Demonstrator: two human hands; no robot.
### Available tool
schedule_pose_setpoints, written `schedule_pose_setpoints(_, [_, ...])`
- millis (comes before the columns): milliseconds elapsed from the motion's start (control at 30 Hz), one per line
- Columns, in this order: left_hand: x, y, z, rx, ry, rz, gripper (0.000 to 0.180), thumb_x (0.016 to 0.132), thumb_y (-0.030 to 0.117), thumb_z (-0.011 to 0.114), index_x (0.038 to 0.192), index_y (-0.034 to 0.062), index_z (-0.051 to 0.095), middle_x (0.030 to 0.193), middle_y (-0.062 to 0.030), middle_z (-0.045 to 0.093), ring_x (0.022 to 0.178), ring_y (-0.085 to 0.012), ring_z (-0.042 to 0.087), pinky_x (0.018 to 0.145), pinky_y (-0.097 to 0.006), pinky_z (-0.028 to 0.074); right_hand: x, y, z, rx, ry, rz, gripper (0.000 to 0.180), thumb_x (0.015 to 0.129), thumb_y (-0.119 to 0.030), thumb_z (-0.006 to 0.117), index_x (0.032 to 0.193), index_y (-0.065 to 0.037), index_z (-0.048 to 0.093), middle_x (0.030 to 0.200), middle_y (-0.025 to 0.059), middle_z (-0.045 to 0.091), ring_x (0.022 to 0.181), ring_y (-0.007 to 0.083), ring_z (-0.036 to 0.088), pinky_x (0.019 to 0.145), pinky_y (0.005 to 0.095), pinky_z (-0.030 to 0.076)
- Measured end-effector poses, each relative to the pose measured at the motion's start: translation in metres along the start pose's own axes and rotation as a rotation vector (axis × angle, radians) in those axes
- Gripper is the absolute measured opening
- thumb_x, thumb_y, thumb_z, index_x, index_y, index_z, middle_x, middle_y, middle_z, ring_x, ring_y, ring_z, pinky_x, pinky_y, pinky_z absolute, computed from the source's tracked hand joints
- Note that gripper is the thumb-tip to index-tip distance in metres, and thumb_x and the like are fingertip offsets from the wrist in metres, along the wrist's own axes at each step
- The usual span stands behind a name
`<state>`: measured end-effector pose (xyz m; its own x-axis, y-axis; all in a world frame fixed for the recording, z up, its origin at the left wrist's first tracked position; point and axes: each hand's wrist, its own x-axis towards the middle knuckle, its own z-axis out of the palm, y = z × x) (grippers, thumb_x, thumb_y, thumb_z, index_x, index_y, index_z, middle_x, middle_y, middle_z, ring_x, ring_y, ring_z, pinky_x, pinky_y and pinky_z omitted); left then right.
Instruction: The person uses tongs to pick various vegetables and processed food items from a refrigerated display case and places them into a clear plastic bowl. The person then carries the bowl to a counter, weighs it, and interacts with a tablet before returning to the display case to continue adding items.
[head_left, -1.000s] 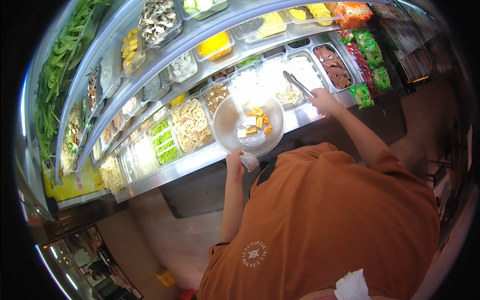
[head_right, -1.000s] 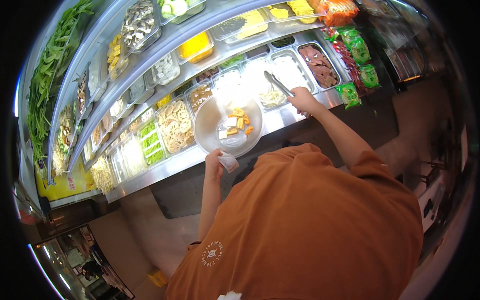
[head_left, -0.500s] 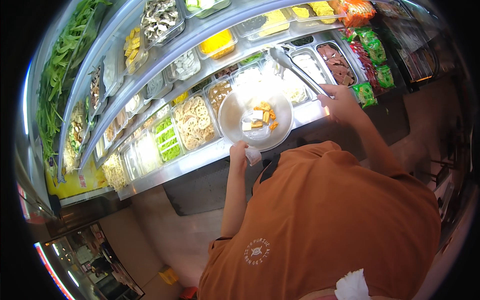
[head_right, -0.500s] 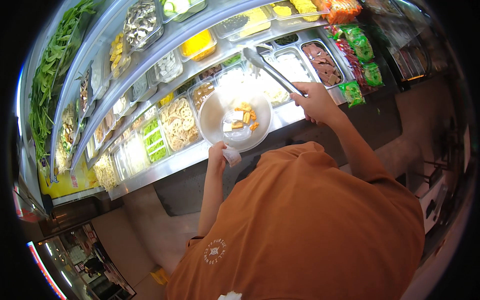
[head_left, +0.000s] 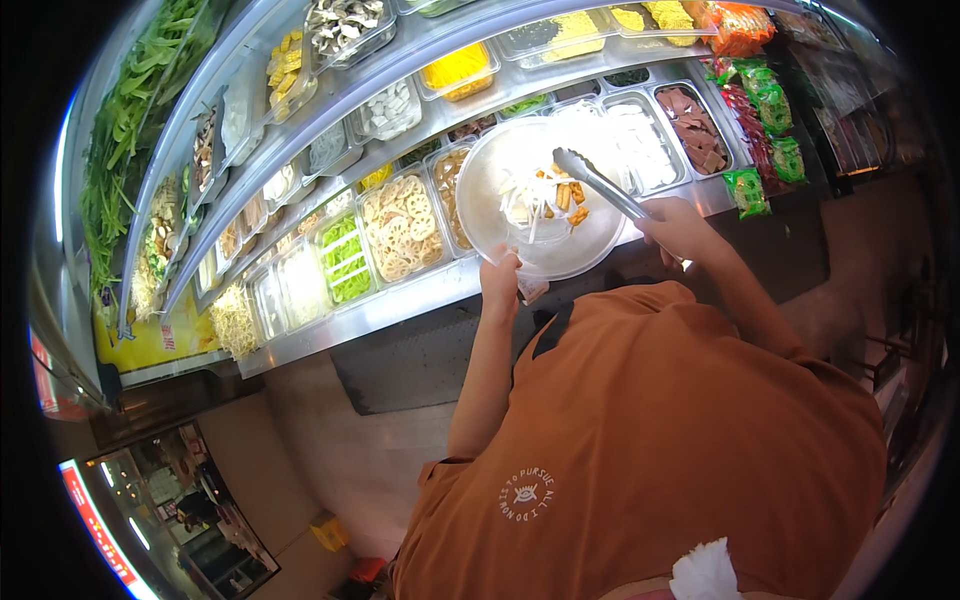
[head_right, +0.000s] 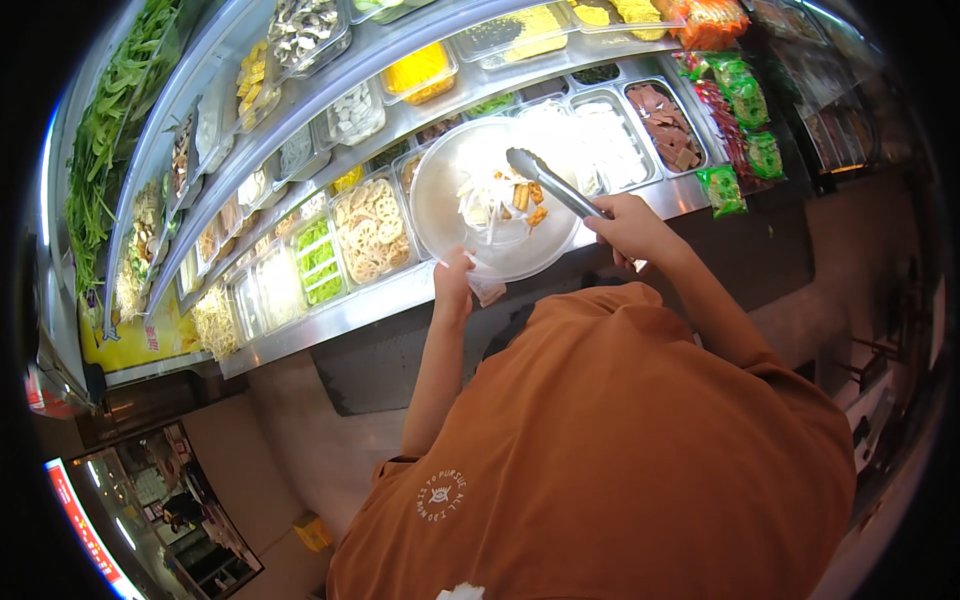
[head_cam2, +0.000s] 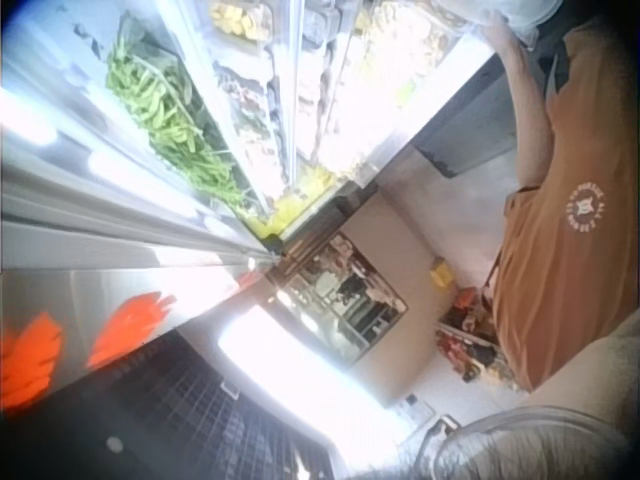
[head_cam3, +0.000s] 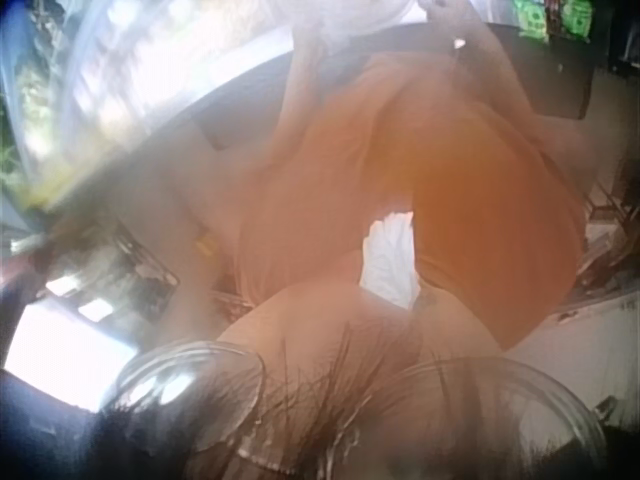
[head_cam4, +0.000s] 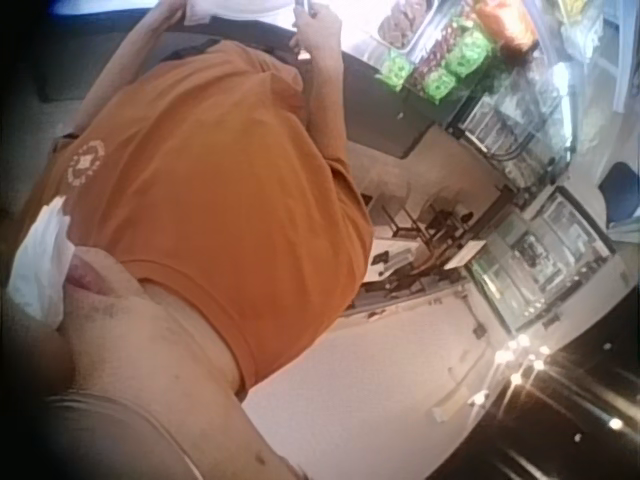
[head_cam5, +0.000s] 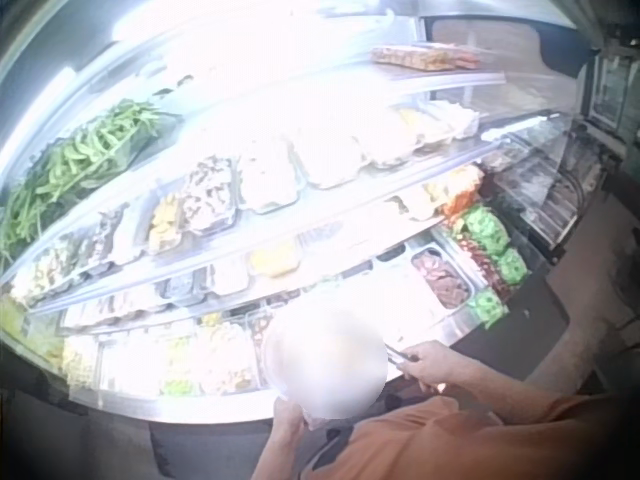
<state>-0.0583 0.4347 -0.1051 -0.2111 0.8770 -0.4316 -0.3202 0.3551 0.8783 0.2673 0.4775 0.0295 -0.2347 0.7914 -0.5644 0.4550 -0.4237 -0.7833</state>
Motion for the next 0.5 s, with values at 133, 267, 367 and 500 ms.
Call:
schedule_pose_setpoints(133, [-0.015, 0.005, -0.004, -0.001, 0.073, -0.002, 0.025, 0.079, 0.0, 0.053, 0.102, -0.0016, 0.064, 0.092, -0.0066, 0.063, 0.087, -0.0173, 0.06, 0.079, -0.031, 0.048, 0.0, -0.005, 0.004, -0.138, -0.136, 0.006, 0.023, 0.097, -0.019, 0.061, 0.096, 0.004, 0.064, 0.068, 0.0051, 0.059, 0.043, 0.0158, 0.059, 0.036, 0.0317, 0.046])
schedule_pose_setpoints(267, [-0.021, 0.005, -0.008, -0.028, 0.029, -0.012, 0.028, 0.081, 0.0, 0.053, 0.107, -0.003, 0.063, 0.094, -0.0081, 0.063, 0.087, -0.0189, 0.063, 0.078, -0.032, 0.051, 0.005, 0.002, 0.018, -0.395, -0.027, -0.151, 0.024, 0.094, -0.022, 0.066, 0.105, 0.0, 0.069, 0.073, 0.0111, 0.066, 0.049, 0.0198, 0.063, 0.046, 0.0354, 0.05])
schedule_pose_setpoints(367, [-0.021, 0.006, -0.013, -0.032, 0.035, 0.009, 0.031, 0.082, 0.0, 0.052, 0.111, -0.0039, 0.062, 0.098, -0.0092, 0.063, 0.086, -0.0199, 0.065, 0.077, -0.033, 0.052, 0.015, 0.013, 0.021, -0.665, 0.129, -0.468, 0.018, 0.093, -0.016, 0.066, 0.102, -0.001, 0.071, 0.074, 0.016, 0.07, 0.052, 0.0244, 0.067, 0.053, 0.0359, 0.055])
schedule_pose_setpoints(500, [-0.021, 0.008, -0.02, -0.038, 0.05, 0.019, 0.035, 0.082, -0.001, 0.052, 0.115, -0.0058, 0.062, 0.102, -0.0109, 0.064, 0.087, -0.021, 0.066, 0.077, -0.033, 0.053, 0.02, 0.014, 0.014, -0.494, -0.03, -0.27, 0.015, 0.095, -0.013, 0.063, 0.101, -0.001, 0.071, 0.067, 0.0117, 0.066, 0.047, 0.0209, 0.064, 0.046, 0.0349, 0.051])
